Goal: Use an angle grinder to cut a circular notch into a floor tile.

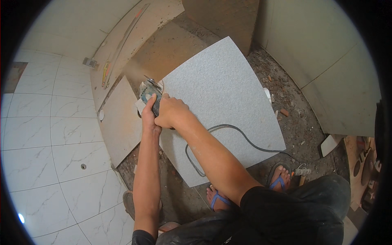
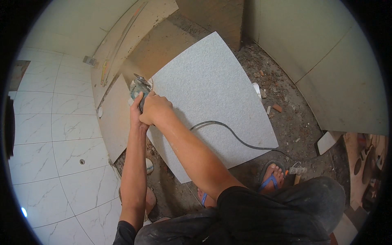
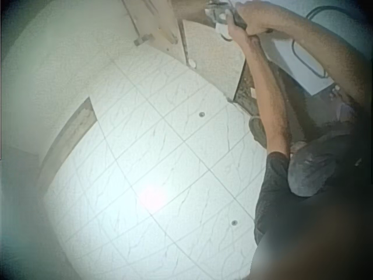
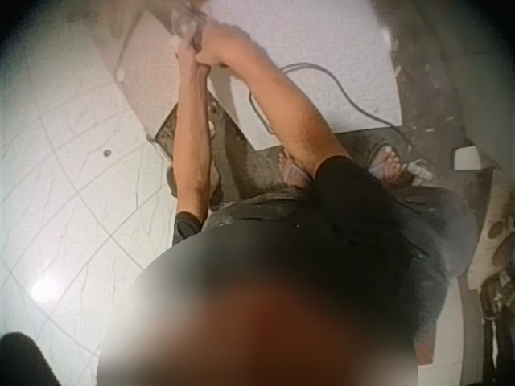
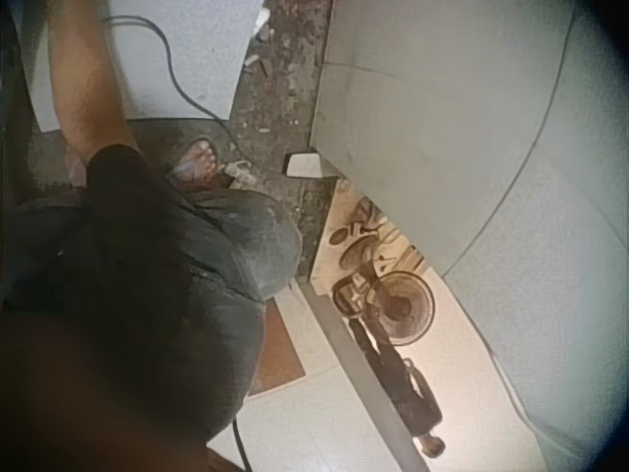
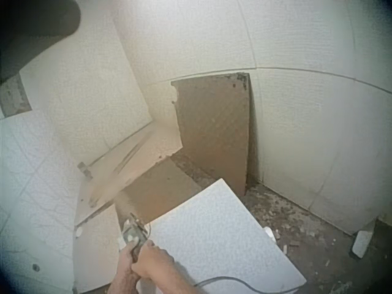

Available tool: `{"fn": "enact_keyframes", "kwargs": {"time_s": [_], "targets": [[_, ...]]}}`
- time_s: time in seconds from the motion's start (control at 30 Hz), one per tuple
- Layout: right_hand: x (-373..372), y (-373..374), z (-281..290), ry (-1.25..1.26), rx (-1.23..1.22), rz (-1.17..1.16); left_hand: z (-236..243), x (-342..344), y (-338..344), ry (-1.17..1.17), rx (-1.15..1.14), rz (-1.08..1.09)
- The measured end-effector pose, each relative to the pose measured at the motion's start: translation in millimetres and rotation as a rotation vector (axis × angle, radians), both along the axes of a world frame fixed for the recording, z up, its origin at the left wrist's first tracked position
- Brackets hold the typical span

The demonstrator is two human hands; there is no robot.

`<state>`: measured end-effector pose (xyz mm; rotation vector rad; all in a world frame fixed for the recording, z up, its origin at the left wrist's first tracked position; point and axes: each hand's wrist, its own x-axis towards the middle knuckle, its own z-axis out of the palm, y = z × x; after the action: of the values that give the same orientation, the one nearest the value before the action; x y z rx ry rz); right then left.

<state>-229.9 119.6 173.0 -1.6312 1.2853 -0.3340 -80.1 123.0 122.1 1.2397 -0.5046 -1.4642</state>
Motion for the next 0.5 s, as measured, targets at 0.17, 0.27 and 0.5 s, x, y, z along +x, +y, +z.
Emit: {"fn": "enact_keyframes", "kwargs": {"time_s": [0.17,0.27,0.5], "targets": [[-2.7,1.6,0.9,0.003,0.006,0.002,-1.4,-1.5,0.4,-0.012,0.009,0.015],[-3.7,2.3,0.2,-0.003,0.010,0.004,1.0,-5.4,2.9,-0.019,0.024,0.022],[-4.3,4.8,-1.7,-0.004,-0.006,-0.014,-2.8,-5.5,4.2,-0.005,0.009,0.022]]}}
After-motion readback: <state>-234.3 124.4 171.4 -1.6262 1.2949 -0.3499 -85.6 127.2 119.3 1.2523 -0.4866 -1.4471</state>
